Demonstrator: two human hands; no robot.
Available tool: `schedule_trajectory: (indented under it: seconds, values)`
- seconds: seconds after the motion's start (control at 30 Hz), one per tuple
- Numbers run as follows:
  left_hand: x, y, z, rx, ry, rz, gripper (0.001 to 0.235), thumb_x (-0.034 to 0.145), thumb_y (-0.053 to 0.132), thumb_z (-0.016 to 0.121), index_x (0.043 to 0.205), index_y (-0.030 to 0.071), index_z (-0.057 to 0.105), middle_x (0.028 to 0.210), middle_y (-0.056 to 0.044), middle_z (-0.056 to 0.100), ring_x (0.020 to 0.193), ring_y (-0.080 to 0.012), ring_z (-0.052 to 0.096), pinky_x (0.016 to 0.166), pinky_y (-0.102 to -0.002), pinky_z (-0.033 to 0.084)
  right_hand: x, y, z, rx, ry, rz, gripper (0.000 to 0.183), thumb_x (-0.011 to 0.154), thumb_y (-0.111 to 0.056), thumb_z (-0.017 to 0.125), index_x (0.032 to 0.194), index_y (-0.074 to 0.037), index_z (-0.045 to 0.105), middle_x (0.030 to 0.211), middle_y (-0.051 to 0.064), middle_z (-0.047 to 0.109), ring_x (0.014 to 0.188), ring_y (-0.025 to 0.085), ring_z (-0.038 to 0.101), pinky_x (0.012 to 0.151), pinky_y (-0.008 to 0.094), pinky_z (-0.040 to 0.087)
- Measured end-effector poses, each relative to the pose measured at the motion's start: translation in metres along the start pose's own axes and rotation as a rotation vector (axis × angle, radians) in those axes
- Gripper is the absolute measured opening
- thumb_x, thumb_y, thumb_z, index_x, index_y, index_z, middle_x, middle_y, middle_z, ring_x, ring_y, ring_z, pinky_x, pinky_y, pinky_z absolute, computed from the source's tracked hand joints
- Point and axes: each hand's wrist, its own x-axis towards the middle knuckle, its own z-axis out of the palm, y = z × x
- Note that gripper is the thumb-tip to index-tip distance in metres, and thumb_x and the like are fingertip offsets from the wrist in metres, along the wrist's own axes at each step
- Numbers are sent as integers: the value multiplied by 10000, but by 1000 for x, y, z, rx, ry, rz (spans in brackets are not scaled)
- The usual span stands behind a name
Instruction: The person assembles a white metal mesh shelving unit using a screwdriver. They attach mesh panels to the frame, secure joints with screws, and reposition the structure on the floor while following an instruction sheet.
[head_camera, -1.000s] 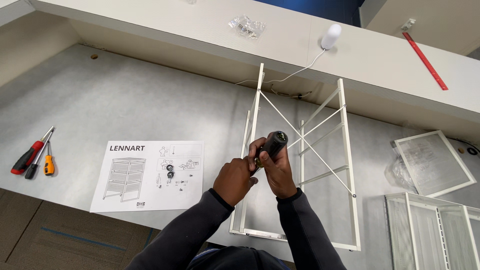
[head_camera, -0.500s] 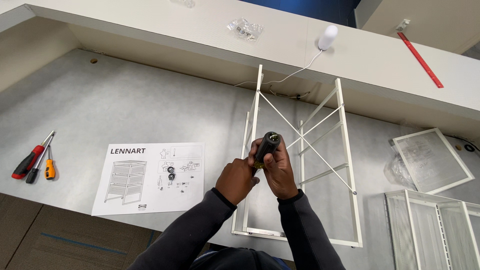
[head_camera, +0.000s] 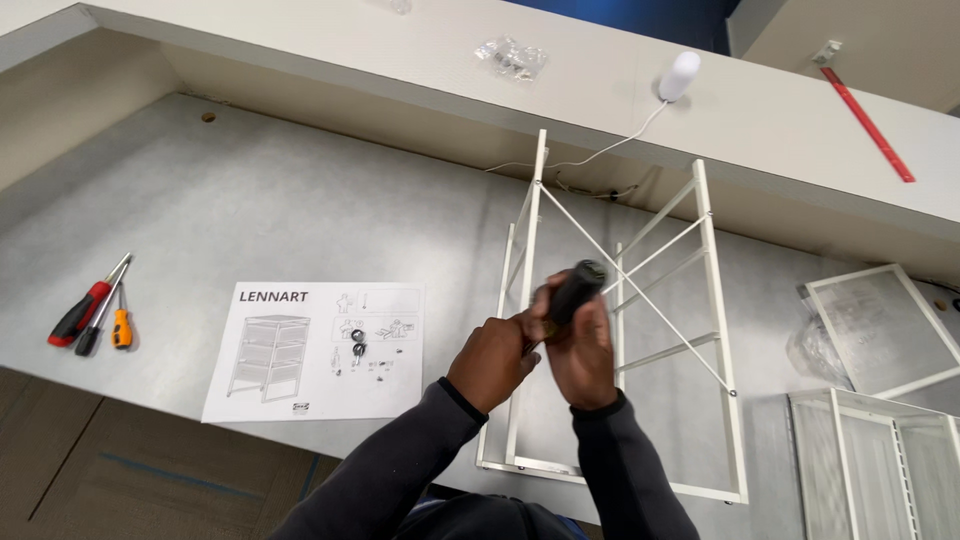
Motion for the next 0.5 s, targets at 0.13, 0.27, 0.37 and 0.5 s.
schedule_trajectory:
  seconds: [0.13,0.27,0.37,0.5]
  values:
    - [-14,-31,-3,-111,26,5,156,1044,77,803,963,42,674,798,-187,786,830,-402,861,604,-425,650,-4,-19,-4,87,74,-9,583,1214,-614,505,1532,-125,500,1102,79,674,841,171,678,872,399,545]
    - [-20,-123,17,-320,107,-109,284,994,192,923,976,21,697,779,-174,729,787,-342,772,702,-433,594,-22,-34,-15,88,193,-17,563,1231,-633,421,1528,-163,510,1082,24,625,832,143,610,852,379,496]
    - [-28,-214,48,-311,148,-294,326,977,295,933,914,119,665,762,-70,660,739,-237,639,702,-394,498,-47,-48,-9,169,260,-5,509,1235,-594,510,1474,-155,606,1053,6,628,809,141,545,825,367,443]
    - [-10,-373,112,-256,285,-573,390,885,438,1000,858,218,679,749,29,726,714,-155,647,736,-370,520,-79,-60,-3,375,408,26,432,1252,-534,611,1436,-154,698,1030,-15,622,770,137,508,810,342,429]
